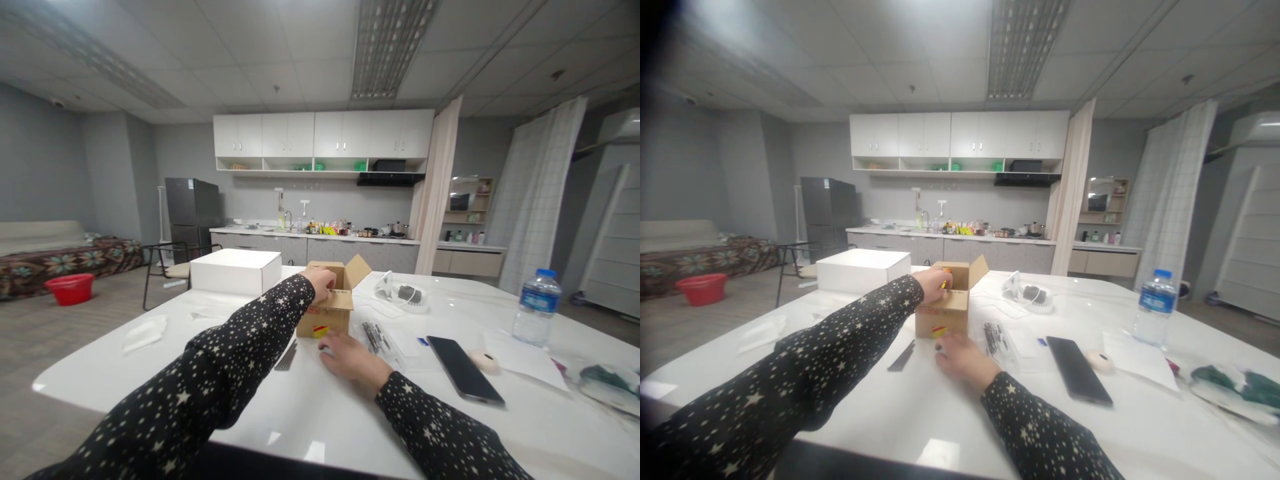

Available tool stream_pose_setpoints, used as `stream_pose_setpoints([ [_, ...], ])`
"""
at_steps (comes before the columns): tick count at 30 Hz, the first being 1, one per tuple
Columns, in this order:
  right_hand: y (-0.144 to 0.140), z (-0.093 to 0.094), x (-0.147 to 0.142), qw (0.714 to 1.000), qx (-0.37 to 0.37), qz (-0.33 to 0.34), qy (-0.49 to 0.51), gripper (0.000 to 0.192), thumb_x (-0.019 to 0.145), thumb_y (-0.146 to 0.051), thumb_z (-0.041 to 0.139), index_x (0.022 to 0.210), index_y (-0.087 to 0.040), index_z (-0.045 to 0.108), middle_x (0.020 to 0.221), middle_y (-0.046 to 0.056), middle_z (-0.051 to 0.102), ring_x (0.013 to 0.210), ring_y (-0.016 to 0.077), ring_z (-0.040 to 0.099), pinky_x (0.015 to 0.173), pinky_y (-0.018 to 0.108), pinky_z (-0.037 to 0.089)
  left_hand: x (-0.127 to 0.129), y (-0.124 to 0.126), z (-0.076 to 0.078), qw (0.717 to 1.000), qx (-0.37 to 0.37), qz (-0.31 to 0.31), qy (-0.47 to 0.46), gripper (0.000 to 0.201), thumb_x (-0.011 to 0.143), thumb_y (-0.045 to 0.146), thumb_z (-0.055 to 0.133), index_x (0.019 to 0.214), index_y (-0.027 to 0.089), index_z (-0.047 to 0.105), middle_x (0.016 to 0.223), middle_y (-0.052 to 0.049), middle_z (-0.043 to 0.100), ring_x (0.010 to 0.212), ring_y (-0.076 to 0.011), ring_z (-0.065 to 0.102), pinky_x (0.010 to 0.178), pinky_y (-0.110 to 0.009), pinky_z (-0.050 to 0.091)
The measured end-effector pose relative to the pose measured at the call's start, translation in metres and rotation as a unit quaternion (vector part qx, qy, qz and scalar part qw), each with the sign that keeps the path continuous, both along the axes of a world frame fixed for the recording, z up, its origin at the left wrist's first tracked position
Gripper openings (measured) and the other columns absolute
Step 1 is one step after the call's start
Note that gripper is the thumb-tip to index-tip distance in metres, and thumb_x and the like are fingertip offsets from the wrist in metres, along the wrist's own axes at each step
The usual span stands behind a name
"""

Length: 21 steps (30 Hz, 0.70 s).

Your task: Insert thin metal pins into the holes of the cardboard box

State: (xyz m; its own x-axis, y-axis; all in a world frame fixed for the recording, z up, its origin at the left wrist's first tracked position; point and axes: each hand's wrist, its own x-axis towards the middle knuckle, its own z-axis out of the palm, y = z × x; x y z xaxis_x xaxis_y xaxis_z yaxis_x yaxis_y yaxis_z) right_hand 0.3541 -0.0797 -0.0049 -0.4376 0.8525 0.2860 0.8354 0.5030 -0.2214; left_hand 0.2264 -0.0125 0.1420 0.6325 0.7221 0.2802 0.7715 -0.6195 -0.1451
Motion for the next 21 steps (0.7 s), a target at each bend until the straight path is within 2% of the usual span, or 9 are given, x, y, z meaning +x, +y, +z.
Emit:
stream_pose_setpoints([
  [7, -0.004, 0.002, -0.006, 1.000, -0.011, -0.003, 0.011, 0.021, 0.086, -0.021, 0.051, 0.099, -0.018, 0.067, 0.106, 0.010, 0.066, 0.102, 0.0227, 0.059, 0.092, 0.032, 0.043, -0.009, -0.001, 0.006, 0.999, -0.016, -0.019, -0.020, 0.029, 0.073, 0.008, 0.057, 0.094, 0.024, 0.069, 0.096, -0.003, 0.071, 0.093, -0.0193, 0.066, 0.082, -0.027, 0.052],
  [11, -0.004, -0.002, -0.009, 1.000, -0.003, -0.003, 0.005, 0.021, 0.087, -0.022, 0.050, 0.098, -0.018, 0.067, 0.104, 0.010, 0.066, 0.100, 0.0223, 0.059, 0.090, 0.031, 0.044, -0.015, -0.001, 0.008, 0.996, -0.043, -0.009, -0.080, 0.031, 0.072, 0.009, 0.056, 0.095, 0.024, 0.070, 0.085, -0.001, 0.071, 0.083, -0.0175, 0.067, 0.075, -0.024, 0.052],
  [15, -0.001, -0.005, -0.007, 1.000, -0.001, -0.005, -0.001, 0.022, 0.087, -0.023, 0.049, 0.099, -0.017, 0.067, 0.104, 0.010, 0.066, 0.098, 0.0222, 0.059, 0.089, 0.032, 0.044, -0.018, 0.007, 0.007, 0.986, -0.058, 0.005, -0.158, 0.029, 0.070, 0.011, 0.060, 0.094, 0.022, 0.072, 0.079, 0.000, 0.069, 0.081, -0.0176, 0.067, 0.075, -0.025, 0.052],
  [18, 0.000, -0.006, -0.004, 1.000, -0.002, -0.006, 0.005, 0.024, 0.087, -0.022, 0.049, 0.100, -0.016, 0.068, 0.104, 0.011, 0.066, 0.097, 0.0225, 0.060, 0.089, 0.032, 0.044, -0.016, 0.015, 0.005, 0.965, -0.098, 0.015, -0.243, 0.025, 0.069, 0.010, 0.064, 0.092, 0.019, 0.071, 0.072, 0.001, 0.067, 0.075, -0.0157, 0.067, 0.072, -0.024, 0.053],
  [21, 0.001, -0.006, -0.002, 1.000, -0.001, -0.002, 0.006, 0.024, 0.086, -0.023, 0.049, 0.100, -0.016, 0.068, 0.104, 0.011, 0.067, 0.098, 0.0231, 0.060, 0.089, 0.033, 0.044, -0.013, 0.020, 0.004, 0.910, -0.208, 0.025, -0.357, 0.021, 0.072, 0.007, 0.065, 0.091, 0.015, 0.067, 0.065, 0.002, 0.064, 0.067, -0.0130, 0.068, 0.067, -0.022, 0.054],
])
